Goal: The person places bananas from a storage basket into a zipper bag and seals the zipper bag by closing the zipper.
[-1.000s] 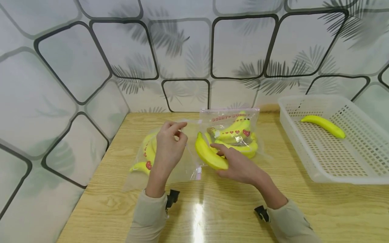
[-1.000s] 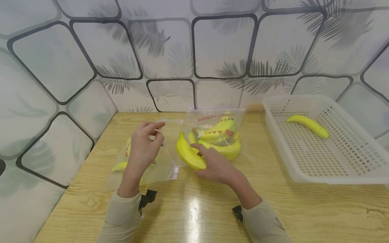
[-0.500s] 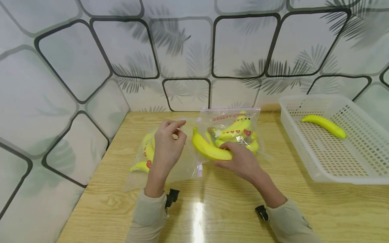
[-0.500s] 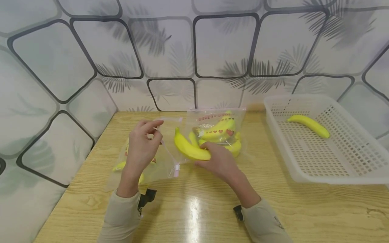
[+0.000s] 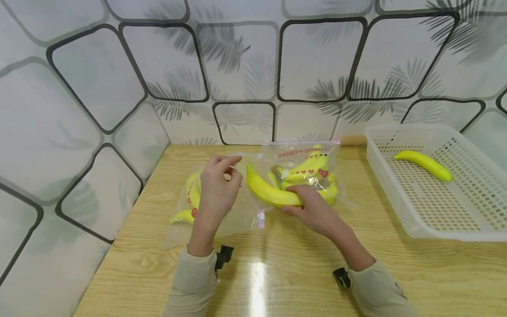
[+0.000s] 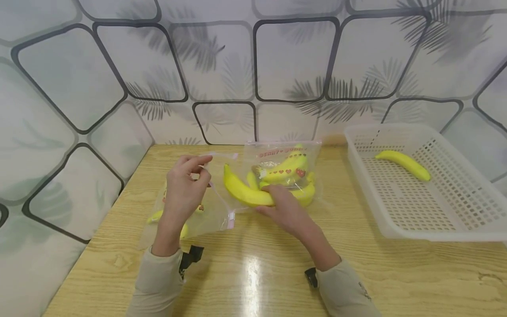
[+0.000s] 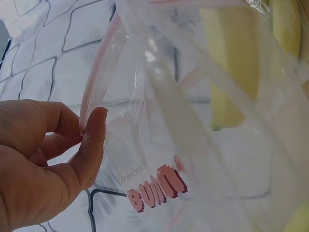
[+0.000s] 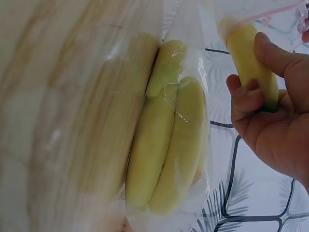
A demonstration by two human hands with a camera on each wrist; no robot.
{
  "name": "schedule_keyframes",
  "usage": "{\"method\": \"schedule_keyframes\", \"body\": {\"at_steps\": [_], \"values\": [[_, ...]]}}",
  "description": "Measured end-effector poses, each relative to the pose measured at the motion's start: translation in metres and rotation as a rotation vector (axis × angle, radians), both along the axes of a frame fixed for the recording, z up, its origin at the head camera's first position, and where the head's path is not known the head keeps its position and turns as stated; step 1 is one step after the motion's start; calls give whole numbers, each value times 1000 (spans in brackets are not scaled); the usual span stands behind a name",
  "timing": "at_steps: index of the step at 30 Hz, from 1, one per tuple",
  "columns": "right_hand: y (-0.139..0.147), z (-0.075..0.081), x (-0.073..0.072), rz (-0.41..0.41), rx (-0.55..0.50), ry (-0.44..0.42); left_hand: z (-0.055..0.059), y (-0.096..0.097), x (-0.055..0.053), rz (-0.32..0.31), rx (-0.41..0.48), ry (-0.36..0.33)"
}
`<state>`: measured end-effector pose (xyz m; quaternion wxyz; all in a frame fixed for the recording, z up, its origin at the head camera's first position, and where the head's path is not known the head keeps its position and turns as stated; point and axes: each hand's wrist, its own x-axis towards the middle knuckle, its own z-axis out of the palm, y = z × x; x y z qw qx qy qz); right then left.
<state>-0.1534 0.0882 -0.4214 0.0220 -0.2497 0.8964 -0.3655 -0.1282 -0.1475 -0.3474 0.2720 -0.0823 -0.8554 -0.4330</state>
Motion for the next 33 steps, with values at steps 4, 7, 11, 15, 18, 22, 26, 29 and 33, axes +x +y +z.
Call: {"method": "schedule_keyframes", "body": {"at_steps": [4,7,11,15,18,22,26,29,33], "values": [[2,0,1,64,-21,-18,1,0,1,0,3,4],[3,0,2,98,-16,-40,1,-1,1,1,2,9],[3,1,2,110,-28,-60,2,-1,2,0,5,12],[1,1,1,57,-83,-98,2,-1,2,-4,4,12],[0,0,0,22,-124,-122,3,-1,2,-5,0,14],[0,-1,-1,25,-174,-155,3,-1,2,-2,5,20],[0,-3,-1,68,-255,-239,4,-1,3,-2,14,16],[0,-5,-1,100,-349,-341,4,-1,3,-4,18,11],[-3,-6,-1,126,-483,-458,4,-1,4,-5,23,0]]}}
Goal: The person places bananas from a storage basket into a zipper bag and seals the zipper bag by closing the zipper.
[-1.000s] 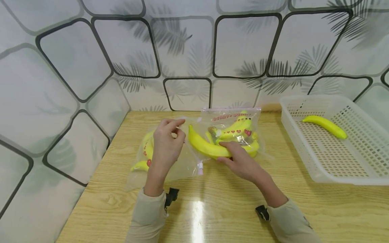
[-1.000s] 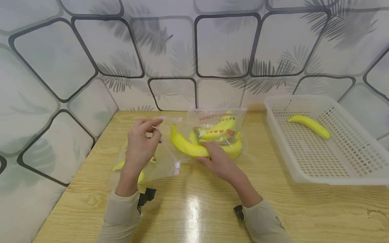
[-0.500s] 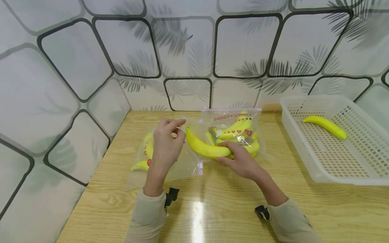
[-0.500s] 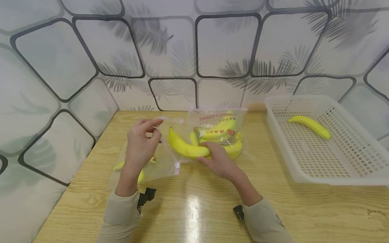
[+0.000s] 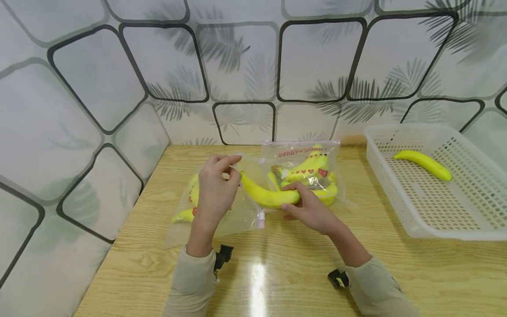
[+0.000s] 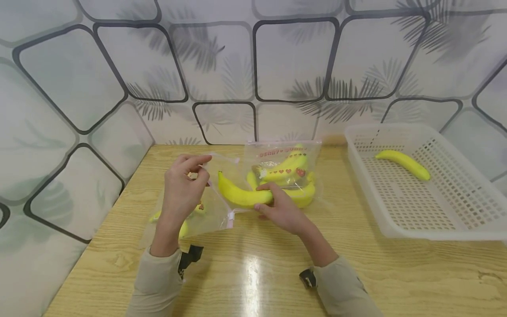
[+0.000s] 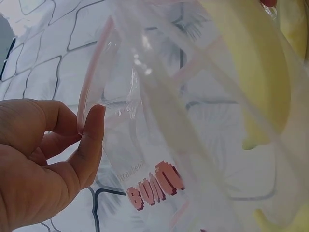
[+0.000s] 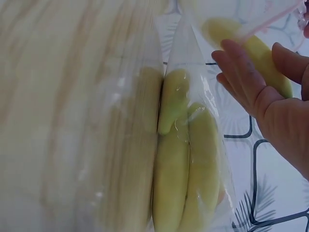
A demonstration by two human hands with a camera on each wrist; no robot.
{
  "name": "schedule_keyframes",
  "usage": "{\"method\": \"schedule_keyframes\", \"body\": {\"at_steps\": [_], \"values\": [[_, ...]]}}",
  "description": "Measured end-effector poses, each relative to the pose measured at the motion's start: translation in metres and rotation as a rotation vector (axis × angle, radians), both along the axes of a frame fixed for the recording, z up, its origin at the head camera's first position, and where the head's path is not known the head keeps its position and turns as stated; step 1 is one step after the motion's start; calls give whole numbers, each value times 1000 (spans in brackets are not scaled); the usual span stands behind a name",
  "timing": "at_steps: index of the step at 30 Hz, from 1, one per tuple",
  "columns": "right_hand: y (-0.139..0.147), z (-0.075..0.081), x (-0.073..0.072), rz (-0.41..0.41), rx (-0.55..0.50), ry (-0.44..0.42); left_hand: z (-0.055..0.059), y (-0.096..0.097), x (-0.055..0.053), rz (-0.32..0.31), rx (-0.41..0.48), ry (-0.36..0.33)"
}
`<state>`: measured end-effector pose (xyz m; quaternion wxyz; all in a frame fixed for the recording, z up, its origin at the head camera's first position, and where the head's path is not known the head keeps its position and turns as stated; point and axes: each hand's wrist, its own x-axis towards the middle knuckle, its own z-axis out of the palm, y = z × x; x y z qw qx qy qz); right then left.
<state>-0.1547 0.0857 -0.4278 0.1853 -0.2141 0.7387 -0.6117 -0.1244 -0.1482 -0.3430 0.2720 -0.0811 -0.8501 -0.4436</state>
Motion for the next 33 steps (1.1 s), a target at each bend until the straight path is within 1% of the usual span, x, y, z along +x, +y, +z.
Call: {"method": "schedule_keyframes", "body": {"at_steps": [5,12,16,22,25,31,33], "values": [[-3,2,1,5,-98,-92,1,0,1,-6,6,-23],[-5,2,2,2,-160,-176,1,1,2,-27,23,-37],[-7,2,2,-19,-175,-212,1,1,2,-31,27,-40],[-7,3,2,-48,-157,-226,2,1,2,-29,28,-33],[-7,3,1,-58,-169,-253,1,1,2,-26,22,-25],[-7,4,-2,-38,-289,-349,1,0,2,-22,16,-19],[-6,4,-3,-37,-316,-367,2,0,2,-24,17,-19]]}}
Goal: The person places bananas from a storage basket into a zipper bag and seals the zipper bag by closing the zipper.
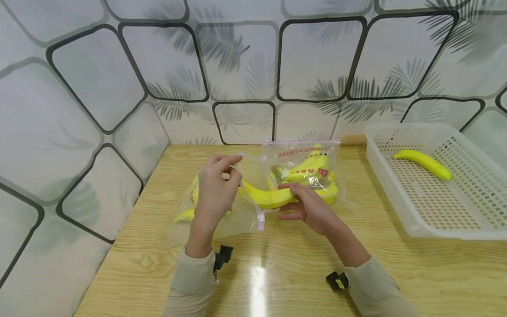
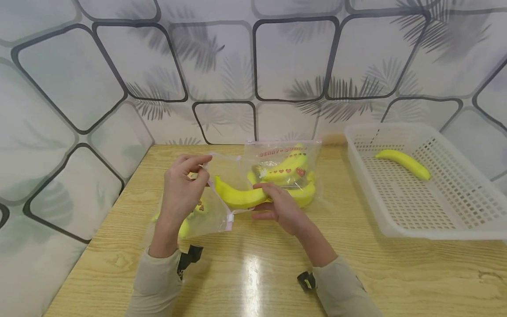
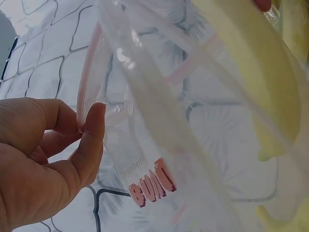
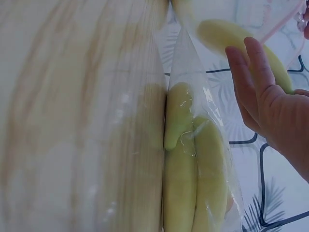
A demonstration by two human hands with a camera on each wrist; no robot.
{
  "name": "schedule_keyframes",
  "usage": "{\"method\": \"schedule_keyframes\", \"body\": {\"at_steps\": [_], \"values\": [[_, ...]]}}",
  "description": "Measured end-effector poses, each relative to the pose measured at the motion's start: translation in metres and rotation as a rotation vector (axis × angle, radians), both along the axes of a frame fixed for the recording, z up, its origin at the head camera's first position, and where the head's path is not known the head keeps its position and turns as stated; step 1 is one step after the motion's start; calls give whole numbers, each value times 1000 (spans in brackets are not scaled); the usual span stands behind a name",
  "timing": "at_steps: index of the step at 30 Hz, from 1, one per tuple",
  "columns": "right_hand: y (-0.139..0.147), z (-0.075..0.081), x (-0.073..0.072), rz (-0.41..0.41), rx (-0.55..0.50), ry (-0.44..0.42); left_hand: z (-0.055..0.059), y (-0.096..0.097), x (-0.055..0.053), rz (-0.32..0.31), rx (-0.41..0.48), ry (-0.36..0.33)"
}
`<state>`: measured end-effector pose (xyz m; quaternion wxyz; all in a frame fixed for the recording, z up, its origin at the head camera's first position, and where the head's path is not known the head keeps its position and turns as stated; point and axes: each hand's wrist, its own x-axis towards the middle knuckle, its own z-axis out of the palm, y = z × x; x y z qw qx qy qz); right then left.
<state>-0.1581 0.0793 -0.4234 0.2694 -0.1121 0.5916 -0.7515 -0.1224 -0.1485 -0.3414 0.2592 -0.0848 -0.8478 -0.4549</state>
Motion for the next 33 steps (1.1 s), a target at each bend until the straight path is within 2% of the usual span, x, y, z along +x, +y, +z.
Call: {"method": "schedule_keyframes", "body": {"at_steps": [16,24,29,33], "values": [[-1,-3,1,-56,25,60,2,0,2,-16,1,-2],[-6,5,4,-105,32,101,1,4,0,-44,0,-9],[-18,11,2,-130,40,128,0,3,-1,-54,-40,-12],[-28,16,-1,-173,58,146,4,2,-4,-49,-77,-9]]}}
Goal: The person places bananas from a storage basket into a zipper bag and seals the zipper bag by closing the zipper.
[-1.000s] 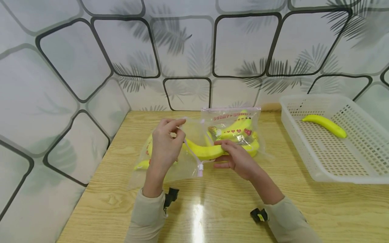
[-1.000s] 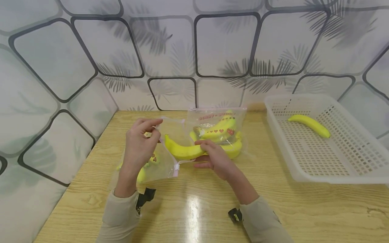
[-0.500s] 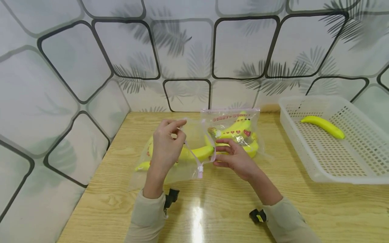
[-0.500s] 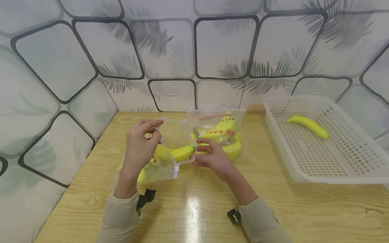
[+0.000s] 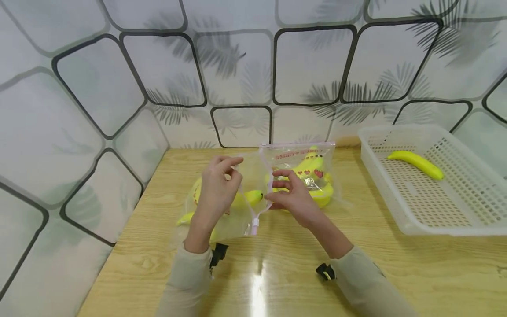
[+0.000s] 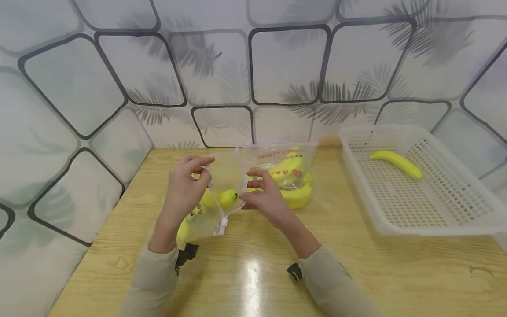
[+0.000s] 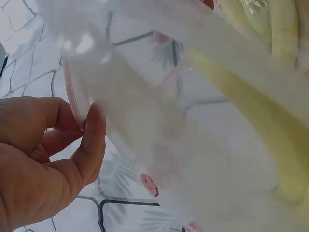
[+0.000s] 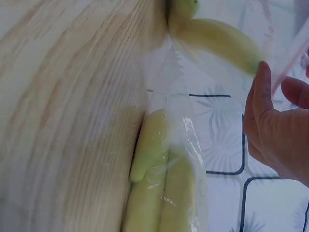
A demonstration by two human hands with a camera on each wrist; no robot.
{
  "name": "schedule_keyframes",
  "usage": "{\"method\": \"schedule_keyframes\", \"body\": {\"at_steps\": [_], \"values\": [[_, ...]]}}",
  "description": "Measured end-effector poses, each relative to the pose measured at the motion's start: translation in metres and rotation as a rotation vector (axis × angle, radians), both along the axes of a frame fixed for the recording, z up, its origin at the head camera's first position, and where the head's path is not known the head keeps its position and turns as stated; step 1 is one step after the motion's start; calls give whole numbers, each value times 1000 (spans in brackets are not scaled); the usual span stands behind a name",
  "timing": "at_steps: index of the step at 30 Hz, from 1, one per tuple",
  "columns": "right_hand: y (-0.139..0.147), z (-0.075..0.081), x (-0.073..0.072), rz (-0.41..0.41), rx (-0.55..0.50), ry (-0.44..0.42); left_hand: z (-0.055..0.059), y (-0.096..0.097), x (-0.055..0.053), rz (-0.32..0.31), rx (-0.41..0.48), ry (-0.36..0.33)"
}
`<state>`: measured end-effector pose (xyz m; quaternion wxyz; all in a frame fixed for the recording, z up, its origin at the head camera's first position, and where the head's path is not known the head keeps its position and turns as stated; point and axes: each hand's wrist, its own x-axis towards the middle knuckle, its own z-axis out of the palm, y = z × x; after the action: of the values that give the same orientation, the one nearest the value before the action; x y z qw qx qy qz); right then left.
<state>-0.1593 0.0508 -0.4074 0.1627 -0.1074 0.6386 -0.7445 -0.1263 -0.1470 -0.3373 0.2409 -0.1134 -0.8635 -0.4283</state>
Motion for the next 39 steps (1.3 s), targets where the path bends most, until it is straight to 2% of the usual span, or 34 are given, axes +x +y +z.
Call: {"method": "schedule_keyframes", "body": {"at_steps": [3,8,13,16,19,25,29,33,39], "values": [[-8,3,0,-21,5,13,5,-3,0,8,-18,5],[-12,12,1,-26,15,63,14,-11,-1,4,-27,-30],[-15,27,-4,-9,26,85,31,-25,-4,-1,-40,-87],[-17,40,-12,38,52,89,43,-34,-8,8,-42,-101],[-18,53,-20,122,98,106,54,-43,-11,24,-48,-99],[-21,76,-27,265,160,129,67,-54,-13,32,-86,-123],[-22,89,-28,302,142,122,76,-58,-12,20,-100,-152],[-21,102,-28,325,139,152,86,-62,-13,18,-107,-165],[-19,125,-30,339,113,170,96,-65,-14,-7,-44,-220]]}}
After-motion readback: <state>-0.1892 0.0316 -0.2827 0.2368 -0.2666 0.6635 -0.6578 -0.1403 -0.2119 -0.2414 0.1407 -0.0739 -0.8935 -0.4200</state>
